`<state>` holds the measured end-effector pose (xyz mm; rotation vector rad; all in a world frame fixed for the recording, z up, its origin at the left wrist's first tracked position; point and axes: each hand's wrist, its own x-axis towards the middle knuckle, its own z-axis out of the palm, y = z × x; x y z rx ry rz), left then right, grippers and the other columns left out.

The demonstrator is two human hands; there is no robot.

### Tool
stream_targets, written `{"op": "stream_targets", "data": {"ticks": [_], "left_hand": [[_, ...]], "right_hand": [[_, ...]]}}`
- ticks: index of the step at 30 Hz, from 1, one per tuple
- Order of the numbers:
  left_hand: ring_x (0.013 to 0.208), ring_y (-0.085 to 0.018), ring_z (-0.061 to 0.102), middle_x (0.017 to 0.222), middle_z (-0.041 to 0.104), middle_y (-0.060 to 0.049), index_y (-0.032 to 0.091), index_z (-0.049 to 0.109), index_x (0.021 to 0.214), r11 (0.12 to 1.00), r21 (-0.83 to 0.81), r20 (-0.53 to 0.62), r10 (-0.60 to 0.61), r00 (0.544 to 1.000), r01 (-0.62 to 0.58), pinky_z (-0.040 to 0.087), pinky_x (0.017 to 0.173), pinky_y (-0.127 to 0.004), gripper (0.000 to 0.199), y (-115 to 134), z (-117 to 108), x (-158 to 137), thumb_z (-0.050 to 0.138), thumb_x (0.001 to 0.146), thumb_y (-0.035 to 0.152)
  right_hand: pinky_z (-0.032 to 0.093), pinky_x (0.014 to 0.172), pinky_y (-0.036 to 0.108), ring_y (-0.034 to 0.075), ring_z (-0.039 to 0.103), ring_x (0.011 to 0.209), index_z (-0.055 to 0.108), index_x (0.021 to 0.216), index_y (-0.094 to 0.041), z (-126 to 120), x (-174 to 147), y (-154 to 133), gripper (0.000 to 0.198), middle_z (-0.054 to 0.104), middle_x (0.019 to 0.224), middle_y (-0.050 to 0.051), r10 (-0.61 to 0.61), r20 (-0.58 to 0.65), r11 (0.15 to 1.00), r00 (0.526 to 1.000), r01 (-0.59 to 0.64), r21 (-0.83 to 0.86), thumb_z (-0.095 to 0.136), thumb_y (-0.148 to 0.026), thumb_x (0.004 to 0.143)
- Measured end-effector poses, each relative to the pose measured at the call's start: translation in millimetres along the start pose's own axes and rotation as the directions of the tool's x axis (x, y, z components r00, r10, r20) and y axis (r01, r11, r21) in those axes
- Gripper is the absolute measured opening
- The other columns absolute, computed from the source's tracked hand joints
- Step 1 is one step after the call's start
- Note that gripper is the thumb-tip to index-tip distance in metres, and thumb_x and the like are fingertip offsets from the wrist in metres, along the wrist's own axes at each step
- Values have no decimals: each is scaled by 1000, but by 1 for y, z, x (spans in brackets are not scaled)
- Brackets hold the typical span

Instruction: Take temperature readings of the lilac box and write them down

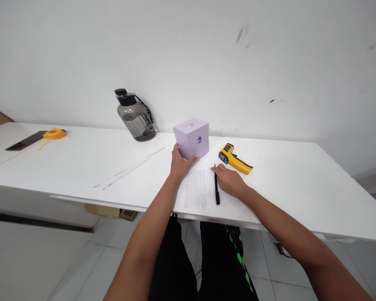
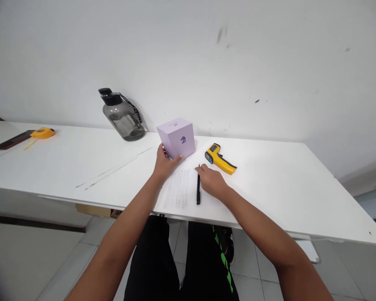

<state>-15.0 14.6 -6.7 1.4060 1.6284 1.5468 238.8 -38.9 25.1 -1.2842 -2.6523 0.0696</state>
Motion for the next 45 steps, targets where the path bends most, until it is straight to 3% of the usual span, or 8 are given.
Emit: {"op": "stream_targets", "data": {"ticks": [4,10,15,22,28,34,41,45], "left_hand": [[147,-39,56,158,54,-20,27,40,160,994,-42,-12,-98,995,98,48,125,-60,110,13,-2,-2,97,71,56],[139,-37,63,151,61,-17,28,50,151,992,-107,16,-65,998,66,55,119,-58,93,19,-4,-4,94,75,57],[137,-35,64,153,62,-17,28,49,152,989,-121,12,-89,996,90,54,120,-59,90,22,-4,-6,92,78,57],[140,-33,64,154,62,-17,26,49,150,983,-160,52,-85,995,93,52,123,-57,81,22,-3,-5,87,84,54],[132,-35,68,145,68,-16,26,52,149,988,-119,37,-96,995,99,55,119,-58,82,23,-4,-5,87,83,60],[128,-35,69,146,67,-17,27,49,155,991,-73,53,-105,993,108,58,112,-55,94,25,-5,-10,88,79,67],[119,-37,70,145,66,-19,26,47,161,991,98,111,-100,989,89,60,99,-54,113,24,-5,-11,93,67,69],[112,-35,72,136,70,-17,26,52,156,992,126,147,-50,988,31,59,98,-53,109,25,-5,-13,94,65,70]], "right_hand": [[45,72,37,27,68,91,66,146,-13,-11,3,-1,54,72,128,19,84,49,996,995,-82,-40,40,-4,99],[43,103,53,40,58,125,64,144,-13,-20,6,26,45,66,143,25,406,-235,900,883,-431,-66,50,-29,104],[21,123,76,46,47,146,57,152,-14,-11,6,47,58,66,147,26,545,-119,832,830,-553,-48,52,-49,106],[13,129,77,41,57,141,58,147,-11,-7,10,49,50,73,138,25,516,-104,856,850,-515,40,43,-39,109],[40,121,60,38,63,133,49,156,-15,-18,11,38,58,69,145,24,457,-383,878,803,-340,336,47,-45,106],[57,96,48,35,69,117,49,151,-18,-18,10,18,70,70,135,21,699,-309,594,645,-284,753,65,-50,91],[49,61,34,15,54,60,58,115,-24,-21,11,0,56,59,80,-5,546,-43,122,837,-28,992,81,-51,71],[47,61,34,12,54,58,57,109,-24,-18,8,-13,53,58,79,-7,387,2,102,922,-45,994,83,-43,67]]}}
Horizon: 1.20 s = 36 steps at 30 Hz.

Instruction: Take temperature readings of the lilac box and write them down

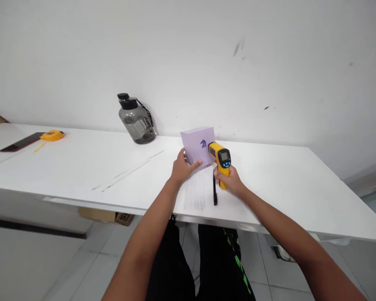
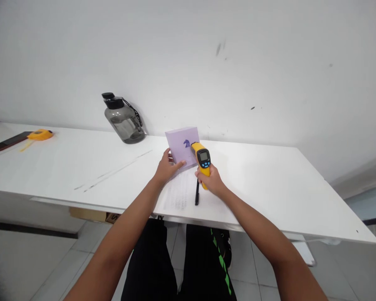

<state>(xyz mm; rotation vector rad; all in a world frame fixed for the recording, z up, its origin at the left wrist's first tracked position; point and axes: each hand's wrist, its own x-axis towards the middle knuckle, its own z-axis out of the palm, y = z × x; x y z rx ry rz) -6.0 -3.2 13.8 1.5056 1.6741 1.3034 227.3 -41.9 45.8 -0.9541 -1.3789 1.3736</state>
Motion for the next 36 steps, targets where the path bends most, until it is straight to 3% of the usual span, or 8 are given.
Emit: {"op": "stream_targets", "data": {"ticks": [3,10,15,23,30,36], "left_hand": [[112,-35,72,134,71,-16,25,52,156,999,15,12,41,999,-41,59,98,-52,111,0,0,-2,95,63,68],[119,-37,71,141,68,-18,25,48,158,994,37,25,104,994,-105,58,101,-54,116,-1,1,-2,95,62,69],[129,-39,67,149,65,-20,23,43,161,991,49,53,126,991,-128,57,105,-56,118,0,1,-3,94,64,69],[131,-40,66,154,62,-21,23,43,161,989,43,64,137,988,-140,56,108,-58,119,-1,0,-3,94,65,70],[132,-39,65,154,61,-20,24,43,161,988,43,74,145,987,-148,56,108,-57,117,-1,0,-3,94,66,68],[132,-39,64,154,60,-21,21,42,160,988,51,84,144,986,-148,54,110,-56,118,0,1,-2,93,65,69]], "right_hand": [[48,66,35,13,55,60,57,106,-23,3,-3,4,46,56,77,-7,-11,78,999,997,15,-53,80,-42,70],[48,68,37,15,56,66,55,100,-25,3,-4,11,41,56,81,-6,-20,103,997,995,27,-72,78,-42,71],[50,72,37,14,56,67,54,92,-25,1,1,14,34,56,81,-6,-28,81,998,996,33,-57,76,-39,71],[50,72,37,14,57,67,55,95,-25,1,3,18,37,58,82,-6,-9,68,1000,998,11,-19,78,-36,69],[49,71,38,14,56,66,55,84,-25,2,3,17,30,57,78,-5,-22,53,1000,998,22,11,78,-35,68],[49,71,39,15,56,66,57,92,-25,3,2,11,35,57,78,-6,-12,75,1000,997,10,22,79,-36,67]]}}
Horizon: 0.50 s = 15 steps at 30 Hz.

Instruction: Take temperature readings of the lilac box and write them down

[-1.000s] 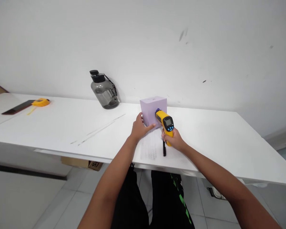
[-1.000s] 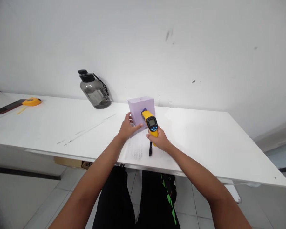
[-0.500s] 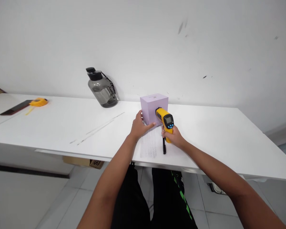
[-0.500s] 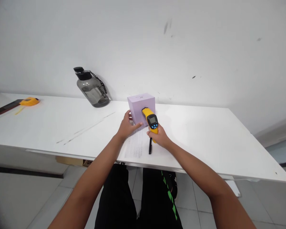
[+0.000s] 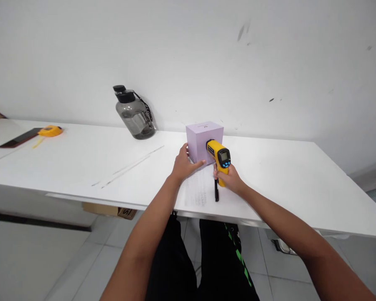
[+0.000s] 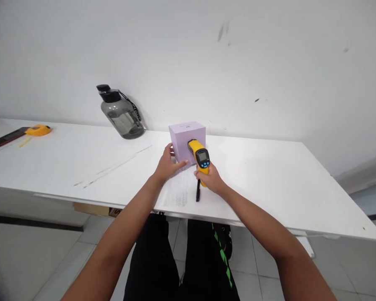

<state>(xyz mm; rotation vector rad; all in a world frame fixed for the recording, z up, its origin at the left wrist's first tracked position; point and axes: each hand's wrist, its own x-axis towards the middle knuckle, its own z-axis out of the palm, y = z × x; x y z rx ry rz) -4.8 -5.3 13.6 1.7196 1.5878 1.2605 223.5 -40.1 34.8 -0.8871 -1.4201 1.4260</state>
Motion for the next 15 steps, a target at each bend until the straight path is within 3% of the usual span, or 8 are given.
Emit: {"op": "stream_targets", "data": {"ticks": [8,12,15], "left_hand": [[129,-37,66,149,64,-20,21,43,160,1000,-14,-11,-26,1000,25,57,105,-53,117,4,0,-1,94,64,66],[131,-37,66,151,64,-19,23,44,162,996,-45,-14,-78,997,78,56,107,-53,114,7,-1,0,94,67,61],[128,-35,67,150,65,-18,24,46,162,989,-78,-21,-126,992,124,57,106,-52,111,8,-1,2,93,69,60]], "right_hand": [[49,74,39,16,56,68,58,97,-25,-2,2,9,39,59,78,-5,-16,-12,997,1000,15,-71,80,-44,72],[49,73,39,17,55,72,58,97,-25,-2,1,10,41,59,81,-4,-105,-108,976,989,82,-203,80,-51,75],[51,75,39,19,57,76,58,103,-26,-1,-1,5,40,61,83,-3,-214,-220,944,952,144,-295,79,-49,76]]}}
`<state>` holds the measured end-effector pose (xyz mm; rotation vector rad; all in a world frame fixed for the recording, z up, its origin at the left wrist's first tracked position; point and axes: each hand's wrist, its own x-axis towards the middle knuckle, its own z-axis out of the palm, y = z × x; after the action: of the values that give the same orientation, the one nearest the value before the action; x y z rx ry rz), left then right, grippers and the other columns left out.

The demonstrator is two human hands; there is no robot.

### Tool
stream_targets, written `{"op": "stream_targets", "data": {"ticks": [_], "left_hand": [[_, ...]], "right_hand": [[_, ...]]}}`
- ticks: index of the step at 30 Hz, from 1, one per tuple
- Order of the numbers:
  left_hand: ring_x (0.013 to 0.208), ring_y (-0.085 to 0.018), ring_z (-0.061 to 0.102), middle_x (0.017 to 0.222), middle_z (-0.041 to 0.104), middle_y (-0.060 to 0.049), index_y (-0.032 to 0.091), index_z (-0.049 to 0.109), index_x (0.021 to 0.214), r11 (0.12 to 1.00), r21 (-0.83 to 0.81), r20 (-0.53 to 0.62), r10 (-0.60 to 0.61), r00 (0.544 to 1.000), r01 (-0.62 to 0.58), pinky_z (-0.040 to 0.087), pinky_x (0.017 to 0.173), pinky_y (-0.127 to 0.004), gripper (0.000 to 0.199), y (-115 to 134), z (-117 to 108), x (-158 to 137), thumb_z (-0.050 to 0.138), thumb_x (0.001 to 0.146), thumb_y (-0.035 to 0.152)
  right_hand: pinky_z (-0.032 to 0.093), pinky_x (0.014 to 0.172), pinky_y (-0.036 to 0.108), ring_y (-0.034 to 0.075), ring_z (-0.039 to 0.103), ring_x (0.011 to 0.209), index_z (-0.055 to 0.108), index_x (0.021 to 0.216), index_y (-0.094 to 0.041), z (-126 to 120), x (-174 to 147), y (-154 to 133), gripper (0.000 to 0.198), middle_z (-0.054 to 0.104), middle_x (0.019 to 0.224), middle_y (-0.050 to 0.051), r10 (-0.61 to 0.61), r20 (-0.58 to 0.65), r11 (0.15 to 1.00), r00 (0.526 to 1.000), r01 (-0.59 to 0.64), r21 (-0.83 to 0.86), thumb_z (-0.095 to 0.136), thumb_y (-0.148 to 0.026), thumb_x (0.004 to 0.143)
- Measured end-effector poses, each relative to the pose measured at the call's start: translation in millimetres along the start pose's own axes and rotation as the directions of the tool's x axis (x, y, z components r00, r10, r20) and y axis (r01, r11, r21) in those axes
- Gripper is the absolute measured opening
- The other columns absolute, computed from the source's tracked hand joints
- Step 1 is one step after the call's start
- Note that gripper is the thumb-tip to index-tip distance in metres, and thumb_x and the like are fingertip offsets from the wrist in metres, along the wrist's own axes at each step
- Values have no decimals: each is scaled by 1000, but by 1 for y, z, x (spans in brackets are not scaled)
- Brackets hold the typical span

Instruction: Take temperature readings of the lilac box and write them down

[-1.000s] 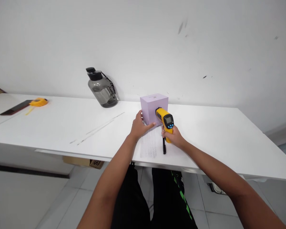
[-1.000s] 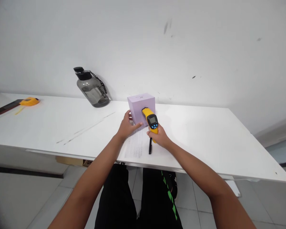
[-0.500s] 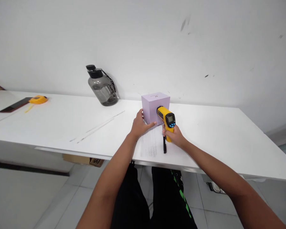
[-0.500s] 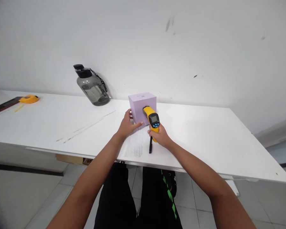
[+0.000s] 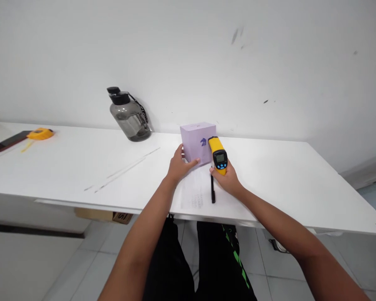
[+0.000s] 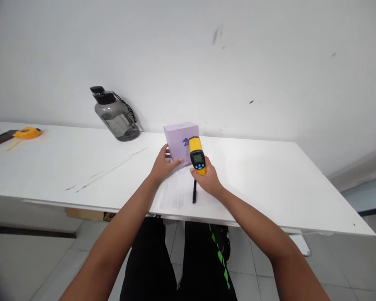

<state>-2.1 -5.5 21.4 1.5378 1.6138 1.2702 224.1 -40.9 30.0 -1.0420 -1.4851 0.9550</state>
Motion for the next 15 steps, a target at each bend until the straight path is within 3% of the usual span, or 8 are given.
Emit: {"op": "stream_targets", "data": {"ticks": [6,15], "left_hand": [[115,-32,71,139,70,-16,24,55,157,994,-46,-24,-100,995,99,61,98,-48,98,5,-1,2,89,73,62],[116,-32,71,133,70,-16,23,56,155,993,-38,-45,-116,992,114,60,101,-50,97,7,-4,3,88,73,64]], "right_hand": [[55,75,40,22,61,80,56,113,-26,-9,1,-18,46,64,88,-1,-17,-254,1000,967,14,-15,73,-45,74],[53,74,38,20,59,78,56,110,-27,-21,5,-26,42,60,86,-3,53,-326,997,944,-35,62,71,-46,75]]}}
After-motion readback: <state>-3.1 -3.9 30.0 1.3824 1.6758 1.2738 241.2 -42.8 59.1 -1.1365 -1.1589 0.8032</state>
